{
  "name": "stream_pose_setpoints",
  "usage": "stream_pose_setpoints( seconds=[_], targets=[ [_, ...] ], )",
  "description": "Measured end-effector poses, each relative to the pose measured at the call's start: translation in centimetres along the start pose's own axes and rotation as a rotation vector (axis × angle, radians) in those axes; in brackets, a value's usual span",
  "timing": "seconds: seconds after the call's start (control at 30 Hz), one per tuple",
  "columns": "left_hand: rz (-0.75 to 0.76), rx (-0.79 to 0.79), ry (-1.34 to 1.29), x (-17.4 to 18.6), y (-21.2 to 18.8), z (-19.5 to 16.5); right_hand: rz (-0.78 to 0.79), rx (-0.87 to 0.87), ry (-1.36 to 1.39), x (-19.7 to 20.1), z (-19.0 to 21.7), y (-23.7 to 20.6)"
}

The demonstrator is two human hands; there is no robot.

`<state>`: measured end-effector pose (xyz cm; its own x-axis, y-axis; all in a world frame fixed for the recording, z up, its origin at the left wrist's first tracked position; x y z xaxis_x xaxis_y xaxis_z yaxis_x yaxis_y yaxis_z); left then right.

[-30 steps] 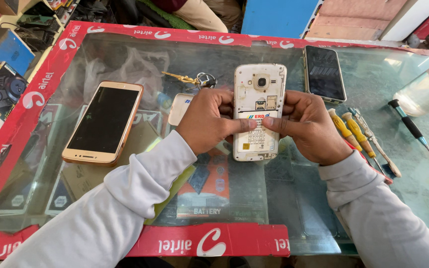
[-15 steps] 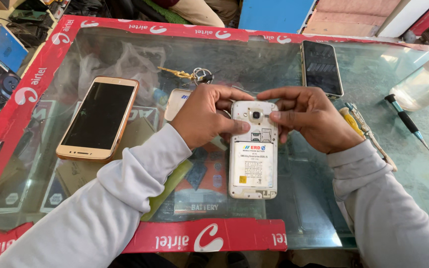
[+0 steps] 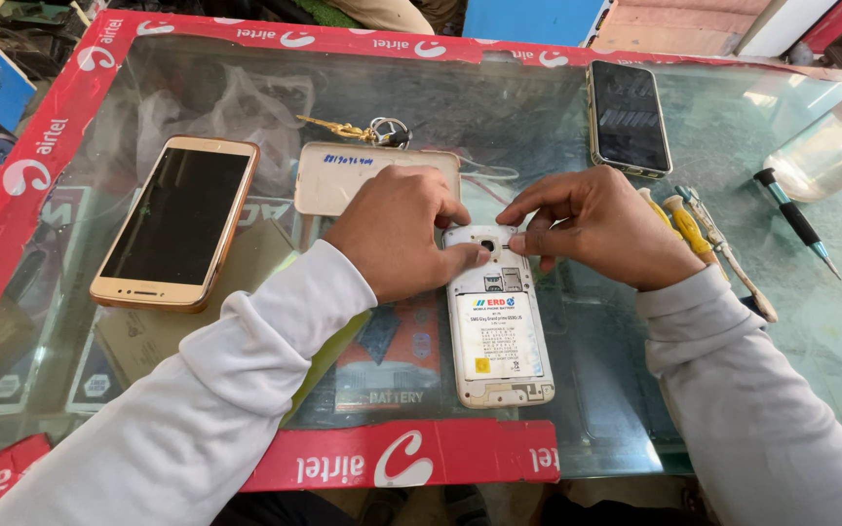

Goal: The person removes the back cover of a gold smartphone, exposing the battery and internal components. They then use a yellow screwdriver to unscrew several screws around the camera module and along the phone's frame.

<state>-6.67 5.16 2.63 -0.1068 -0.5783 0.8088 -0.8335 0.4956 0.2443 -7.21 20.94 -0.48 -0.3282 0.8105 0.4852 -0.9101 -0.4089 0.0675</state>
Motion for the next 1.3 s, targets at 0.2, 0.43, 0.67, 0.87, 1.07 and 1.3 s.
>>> stream_pose_setpoints(
  seconds=[0.2, 0.43, 0.67, 0.87, 1.07, 1.3],
  targets=[
    [-0.246, -0.198, 0.071, 2.9, -0.4, 0.3, -0.002, -0.037, -0.124, 0.0, 0.5, -0.1],
    [-0.154, 0.05, 0.365, 2.7, 0.4, 3.9, 0.018, 0.038, -0.23, -0.1, 2.0, -0.4],
    [-0.223, 0.175, 0.51, 3.9, 0.3, 4.7, 0.03, 0.024, -0.257, 0.2, 1.8, -0.8],
    [-0.222, 0.164, 0.47, 3.5, 0.3, 4.4, 0.293, 0.074, -0.33, -2.2, 3.0, -3.8],
    [-0.14, -0.215, 0.269, 1.1, 0.1, 1.6, 0.297, 0.176, -0.601, -4.9, 3.6, -6.5],
    [-0.105, -0.089, 0.279, 1.5, 0.4, 3.1, 0.205, 0.28, -0.453, -4.3, 4.5, -6.5]
  ],
)
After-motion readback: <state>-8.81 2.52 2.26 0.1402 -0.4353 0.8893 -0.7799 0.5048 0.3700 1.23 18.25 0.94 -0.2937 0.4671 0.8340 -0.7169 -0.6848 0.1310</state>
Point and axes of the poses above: each hand's wrist, its own y-axis towards the middle knuckle, its own x-axis out of the back of the hand, z = x × y, the point moved 9 cm from there along y, towards the middle knuckle, and after that the axes turned 6 degrees about x, right-handed, at the moved point
